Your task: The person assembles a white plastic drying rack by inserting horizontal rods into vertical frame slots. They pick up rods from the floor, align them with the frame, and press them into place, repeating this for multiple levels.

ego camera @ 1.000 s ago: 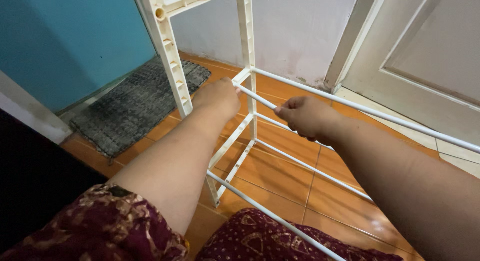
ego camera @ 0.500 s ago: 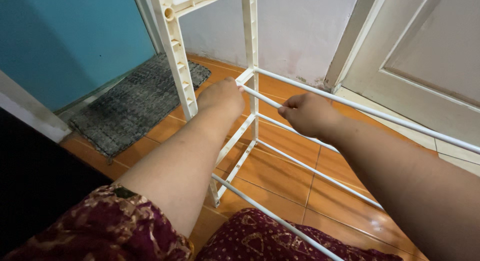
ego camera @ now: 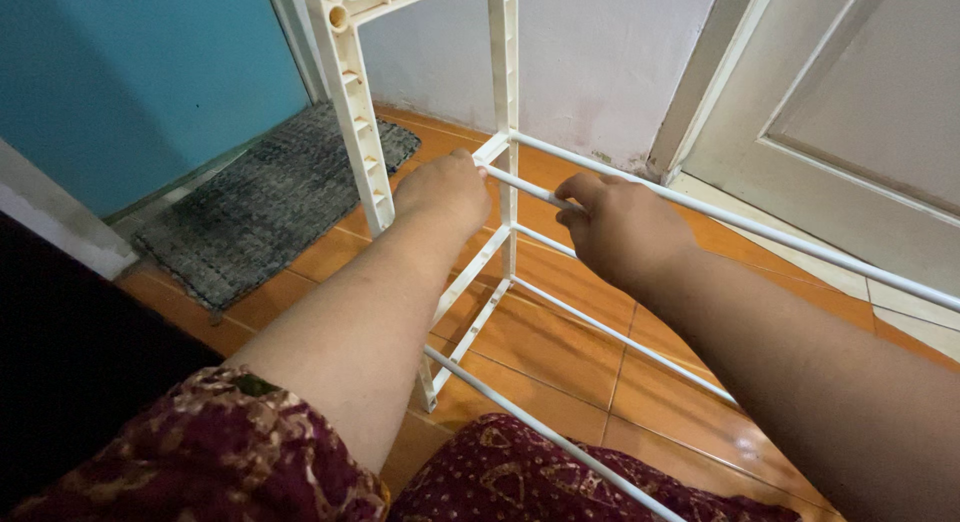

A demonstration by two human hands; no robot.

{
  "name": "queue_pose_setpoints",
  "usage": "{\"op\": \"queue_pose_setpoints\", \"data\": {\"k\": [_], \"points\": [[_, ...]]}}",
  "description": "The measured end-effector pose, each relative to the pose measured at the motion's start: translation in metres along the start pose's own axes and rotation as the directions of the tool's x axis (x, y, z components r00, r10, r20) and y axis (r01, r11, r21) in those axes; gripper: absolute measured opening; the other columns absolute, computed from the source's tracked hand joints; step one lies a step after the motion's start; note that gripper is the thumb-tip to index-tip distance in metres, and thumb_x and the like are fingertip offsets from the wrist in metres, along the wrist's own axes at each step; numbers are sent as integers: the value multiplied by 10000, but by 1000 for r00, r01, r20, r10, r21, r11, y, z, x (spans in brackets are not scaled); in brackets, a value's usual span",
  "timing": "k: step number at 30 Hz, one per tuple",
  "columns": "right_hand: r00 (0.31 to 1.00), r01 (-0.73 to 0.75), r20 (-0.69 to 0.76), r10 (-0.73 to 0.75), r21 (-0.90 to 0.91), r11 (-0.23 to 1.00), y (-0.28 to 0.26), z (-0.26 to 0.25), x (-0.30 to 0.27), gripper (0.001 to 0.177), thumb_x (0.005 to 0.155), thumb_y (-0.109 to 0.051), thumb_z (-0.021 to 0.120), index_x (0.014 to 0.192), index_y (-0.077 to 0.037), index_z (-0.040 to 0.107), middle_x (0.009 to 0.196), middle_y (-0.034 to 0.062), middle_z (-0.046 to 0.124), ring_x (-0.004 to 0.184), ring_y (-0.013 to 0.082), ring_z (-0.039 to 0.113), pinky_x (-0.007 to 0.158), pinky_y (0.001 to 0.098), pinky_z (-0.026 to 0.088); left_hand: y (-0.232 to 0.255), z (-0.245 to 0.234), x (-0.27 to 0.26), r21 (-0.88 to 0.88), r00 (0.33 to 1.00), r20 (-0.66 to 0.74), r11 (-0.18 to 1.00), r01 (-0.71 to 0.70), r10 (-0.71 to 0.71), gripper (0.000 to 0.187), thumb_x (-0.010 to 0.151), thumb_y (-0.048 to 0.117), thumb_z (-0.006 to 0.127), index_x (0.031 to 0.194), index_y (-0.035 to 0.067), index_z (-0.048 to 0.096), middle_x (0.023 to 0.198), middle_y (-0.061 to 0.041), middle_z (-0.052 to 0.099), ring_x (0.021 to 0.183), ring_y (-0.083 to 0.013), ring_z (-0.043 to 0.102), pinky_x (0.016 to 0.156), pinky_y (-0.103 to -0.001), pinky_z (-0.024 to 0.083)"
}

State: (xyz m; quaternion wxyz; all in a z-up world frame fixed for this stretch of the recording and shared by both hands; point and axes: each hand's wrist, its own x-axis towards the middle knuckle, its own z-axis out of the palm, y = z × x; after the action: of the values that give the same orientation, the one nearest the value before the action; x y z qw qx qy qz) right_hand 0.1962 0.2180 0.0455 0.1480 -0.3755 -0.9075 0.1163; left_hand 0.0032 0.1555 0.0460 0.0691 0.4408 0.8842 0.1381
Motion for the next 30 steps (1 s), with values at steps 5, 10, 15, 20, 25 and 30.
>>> {"op": "queue_pose_setpoints", "data": {"k": [5, 10, 15, 20, 25, 30], "points": [[998, -31, 57, 23, 135, 990, 3, 6, 11, 284, 1002, -339, 602, 1173, -146, 722, 964, 131, 741, 883, 296, 685, 791, 425, 537, -2, 2, 2, -14, 998, -50, 1000, -24, 23, 341, 1057, 342, 461, 1217, 91, 628, 1184, -162, 706, 1126, -343, 672, 927, -500, 524], [833, -524, 497, 244, 566, 636, 7, -1, 20, 275, 1017, -333, 582, 1136, -114, 696, 700, 40, 541, 499, 130, 363, 428, 298, 277, -2, -1, 3, -11, 1000, -25, 1000, -9, 9, 366, 1066, 354, 435, 1238, 90, 621, 1203, -176, 694, 1140, -356, 662, 931, -513, 520], [759, -638, 610, 226, 627, 447, 9, -5, 1, 224, 1039, -316, 506, 1107, -149, 639, 645, -33, 461, 454, 68, 304, 402, 245, 225, 4, -2, -4, -21, 1000, -4, 999, -25, 25, 374, 1062, 368, 421, 1261, 123, 622, 1221, -153, 690, 1152, -349, 655, 943, -523, 509], [742, -663, 632, 223, 646, 379, 10, -6, -8, 252, 1051, -324, 452, 1110, -148, 621, 615, -23, 453, 422, 79, 268, 377, 252, 191, 9, -5, -9, -61, 999, 37, 998, -16, 18, 370, 1058, 377, 433, 1250, 170, 671, 1250, -120, 692, 1176, -340, 650, 960, -513, 515], [711, -701, 669, 216, 653, 285, 24, -12, -21, 310, 1049, -360, 416, 1144, -151, 625, 581, -28, 417, 385, 80, 231, 332, 255, 172, 5, -12, -5, -59, 999, 41, 998, 24, -22, 369, 1043, 386, 460, 1274, 182, 663, 1281, -142, 665, 1205, -351, 632, 987, -509, 502], [735, -678, 628, 255, 666, 313, 46, -30, -50, 351, 1047, -350, 406, 1187, -125, 637, 577, -19, 402, 386, 84, 241, 327, 255, 193, -3, -6, 3, -25, 999, 21, 999, 40, -40, 386, 1063, 375, 429, 1296, 162, 652, 1287, -142, 671, 1203, -356, 638, 986, -522, 504]]}}
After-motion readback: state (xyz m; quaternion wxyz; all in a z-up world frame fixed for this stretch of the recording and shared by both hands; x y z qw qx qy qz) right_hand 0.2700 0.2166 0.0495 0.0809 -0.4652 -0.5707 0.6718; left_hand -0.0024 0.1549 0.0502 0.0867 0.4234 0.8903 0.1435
